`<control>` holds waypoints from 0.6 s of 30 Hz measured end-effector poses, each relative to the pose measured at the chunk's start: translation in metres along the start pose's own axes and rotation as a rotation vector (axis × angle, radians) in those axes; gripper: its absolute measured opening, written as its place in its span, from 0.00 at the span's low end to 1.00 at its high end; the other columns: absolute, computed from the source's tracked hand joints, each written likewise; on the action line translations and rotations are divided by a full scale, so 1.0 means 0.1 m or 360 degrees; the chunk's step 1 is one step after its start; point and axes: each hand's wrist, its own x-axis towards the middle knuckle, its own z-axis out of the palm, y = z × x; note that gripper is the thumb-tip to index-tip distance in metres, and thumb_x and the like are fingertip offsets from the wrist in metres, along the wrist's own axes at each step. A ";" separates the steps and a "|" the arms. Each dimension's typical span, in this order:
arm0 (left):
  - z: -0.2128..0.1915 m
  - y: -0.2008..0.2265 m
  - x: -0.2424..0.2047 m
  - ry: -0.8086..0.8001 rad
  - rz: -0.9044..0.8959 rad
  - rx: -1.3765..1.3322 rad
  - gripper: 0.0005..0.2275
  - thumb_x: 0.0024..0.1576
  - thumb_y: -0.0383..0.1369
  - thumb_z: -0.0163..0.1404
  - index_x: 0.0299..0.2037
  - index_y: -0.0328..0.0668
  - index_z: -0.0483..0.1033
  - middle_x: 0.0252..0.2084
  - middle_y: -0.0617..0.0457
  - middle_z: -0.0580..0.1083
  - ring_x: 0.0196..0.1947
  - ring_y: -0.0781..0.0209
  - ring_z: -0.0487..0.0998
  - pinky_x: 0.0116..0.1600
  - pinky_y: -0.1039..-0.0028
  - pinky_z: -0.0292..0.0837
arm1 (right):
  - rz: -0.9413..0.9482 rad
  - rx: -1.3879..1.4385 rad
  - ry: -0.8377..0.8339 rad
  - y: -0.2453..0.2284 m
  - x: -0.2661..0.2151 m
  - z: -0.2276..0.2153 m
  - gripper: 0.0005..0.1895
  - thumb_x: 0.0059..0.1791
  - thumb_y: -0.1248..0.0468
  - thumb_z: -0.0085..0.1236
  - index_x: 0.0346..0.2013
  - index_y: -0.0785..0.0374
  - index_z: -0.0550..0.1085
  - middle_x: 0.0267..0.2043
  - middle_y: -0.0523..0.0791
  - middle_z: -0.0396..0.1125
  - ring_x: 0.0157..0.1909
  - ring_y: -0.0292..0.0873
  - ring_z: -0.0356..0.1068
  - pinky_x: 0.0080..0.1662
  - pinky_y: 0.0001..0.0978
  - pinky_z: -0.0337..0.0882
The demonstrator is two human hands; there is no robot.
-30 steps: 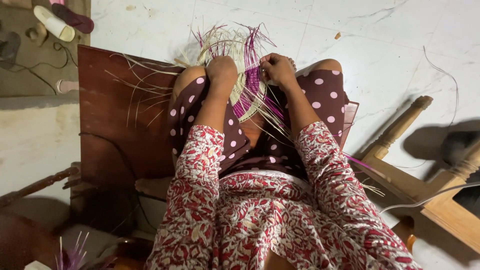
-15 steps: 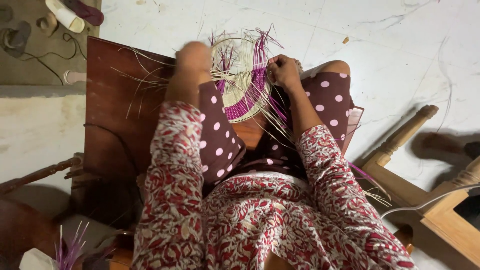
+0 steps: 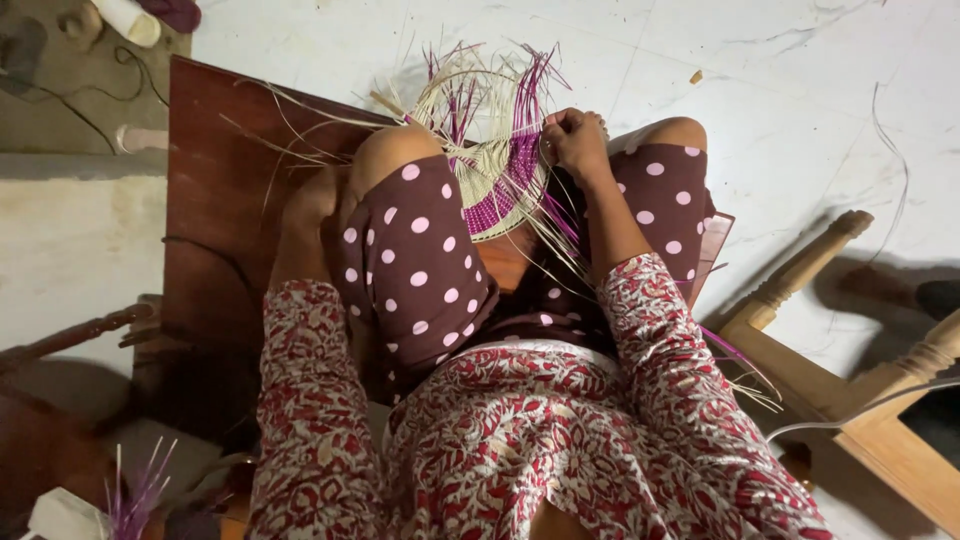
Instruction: Weaving thin flexible strips into a pattern to create a mat or basket
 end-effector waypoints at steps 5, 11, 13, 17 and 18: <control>0.31 -0.53 0.68 -0.0299 0.0284 -0.0360 0.21 0.65 0.36 0.34 0.54 0.27 0.76 0.52 0.30 0.76 0.58 0.36 0.74 0.63 0.53 0.67 | -0.0097 0.0032 0.0011 0.07 0.01 0.06 0.03 0.48 0.63 0.59 0.34 0.56 0.80 0.27 0.45 0.74 0.30 0.47 0.76 0.37 0.36 0.74; 1.00 -1.28 1.98 -0.0378 0.0442 -0.0374 0.10 0.63 0.35 0.49 0.49 0.46 0.81 0.26 0.48 0.79 0.27 0.62 0.81 0.42 0.71 0.76 | -0.0103 0.0220 -0.0020 -0.06 -0.11 -0.04 0.04 0.50 0.69 0.56 0.37 0.65 0.78 0.29 0.52 0.72 0.30 0.50 0.75 0.35 0.37 0.74; 0.64 -1.03 1.67 -0.0428 0.0403 -0.0436 0.09 0.60 0.35 0.51 0.45 0.43 0.82 0.27 0.48 0.79 0.29 0.60 0.82 0.42 0.73 0.77 | -0.0092 0.0233 -0.0030 0.02 -0.05 -0.03 0.04 0.51 0.68 0.56 0.37 0.64 0.77 0.27 0.50 0.71 0.27 0.47 0.74 0.32 0.35 0.74; -0.04 -0.54 0.81 -0.0528 0.0362 -0.0956 0.09 0.60 0.32 0.51 0.33 0.33 0.79 0.25 0.47 0.75 0.27 0.66 0.79 0.35 0.85 0.76 | -0.0141 0.0111 -0.0091 0.11 -0.01 -0.06 0.04 0.53 0.65 0.58 0.39 0.62 0.77 0.30 0.50 0.72 0.27 0.47 0.74 0.29 0.37 0.72; 0.04 -0.50 0.86 -0.0519 0.0362 -0.0975 0.09 0.60 0.32 0.51 0.33 0.33 0.79 0.25 0.47 0.75 0.27 0.66 0.79 0.35 0.85 0.76 | -0.0153 0.0098 -0.0100 0.09 -0.01 -0.06 0.04 0.53 0.65 0.58 0.39 0.62 0.77 0.30 0.50 0.72 0.27 0.47 0.74 0.29 0.37 0.72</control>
